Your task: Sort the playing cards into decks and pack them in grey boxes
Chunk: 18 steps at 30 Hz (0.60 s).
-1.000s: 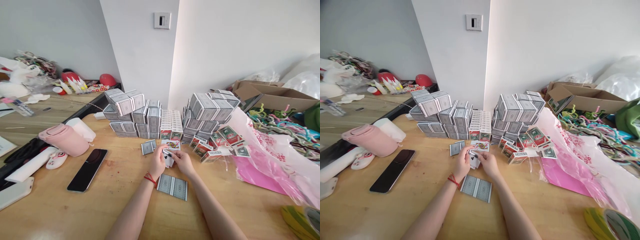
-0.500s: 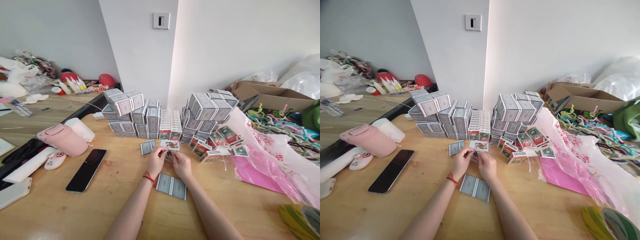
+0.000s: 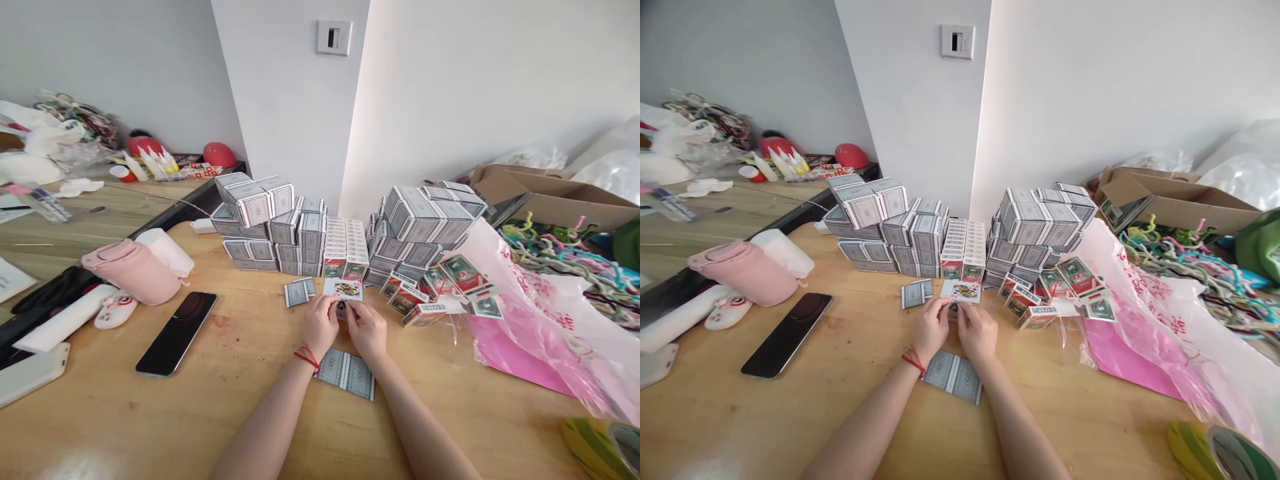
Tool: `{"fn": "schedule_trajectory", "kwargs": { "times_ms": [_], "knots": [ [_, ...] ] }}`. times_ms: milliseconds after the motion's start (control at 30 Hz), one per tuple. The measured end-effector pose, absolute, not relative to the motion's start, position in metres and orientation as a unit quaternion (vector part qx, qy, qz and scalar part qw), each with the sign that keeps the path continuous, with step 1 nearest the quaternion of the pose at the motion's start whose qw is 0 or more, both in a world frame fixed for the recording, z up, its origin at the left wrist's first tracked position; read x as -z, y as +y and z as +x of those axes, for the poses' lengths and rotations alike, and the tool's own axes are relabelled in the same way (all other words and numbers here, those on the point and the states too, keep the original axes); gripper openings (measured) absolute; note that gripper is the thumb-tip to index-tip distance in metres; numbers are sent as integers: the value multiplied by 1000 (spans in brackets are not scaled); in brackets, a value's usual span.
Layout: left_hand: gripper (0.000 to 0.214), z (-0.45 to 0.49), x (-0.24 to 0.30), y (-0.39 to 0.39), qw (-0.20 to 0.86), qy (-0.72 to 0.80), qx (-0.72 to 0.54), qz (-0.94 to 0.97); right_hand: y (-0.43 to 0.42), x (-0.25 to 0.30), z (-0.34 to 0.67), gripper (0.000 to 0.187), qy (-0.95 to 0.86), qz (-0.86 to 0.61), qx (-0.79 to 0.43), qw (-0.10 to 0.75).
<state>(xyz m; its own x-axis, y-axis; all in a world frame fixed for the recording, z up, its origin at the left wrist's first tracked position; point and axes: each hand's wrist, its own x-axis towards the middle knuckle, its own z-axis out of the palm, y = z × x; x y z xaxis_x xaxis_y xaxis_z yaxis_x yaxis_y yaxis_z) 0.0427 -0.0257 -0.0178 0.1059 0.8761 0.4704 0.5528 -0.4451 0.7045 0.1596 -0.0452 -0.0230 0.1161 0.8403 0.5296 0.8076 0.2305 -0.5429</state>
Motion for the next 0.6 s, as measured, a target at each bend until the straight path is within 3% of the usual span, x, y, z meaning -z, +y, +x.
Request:
{"fn": "schedule_trajectory", "kwargs": {
  "times_ms": [600],
  "knots": [
    [37, 42, 24, -26, 187, 496, -453, 717, -50, 34, 165, 31, -673, -642, -26, 368]
  ]
}}
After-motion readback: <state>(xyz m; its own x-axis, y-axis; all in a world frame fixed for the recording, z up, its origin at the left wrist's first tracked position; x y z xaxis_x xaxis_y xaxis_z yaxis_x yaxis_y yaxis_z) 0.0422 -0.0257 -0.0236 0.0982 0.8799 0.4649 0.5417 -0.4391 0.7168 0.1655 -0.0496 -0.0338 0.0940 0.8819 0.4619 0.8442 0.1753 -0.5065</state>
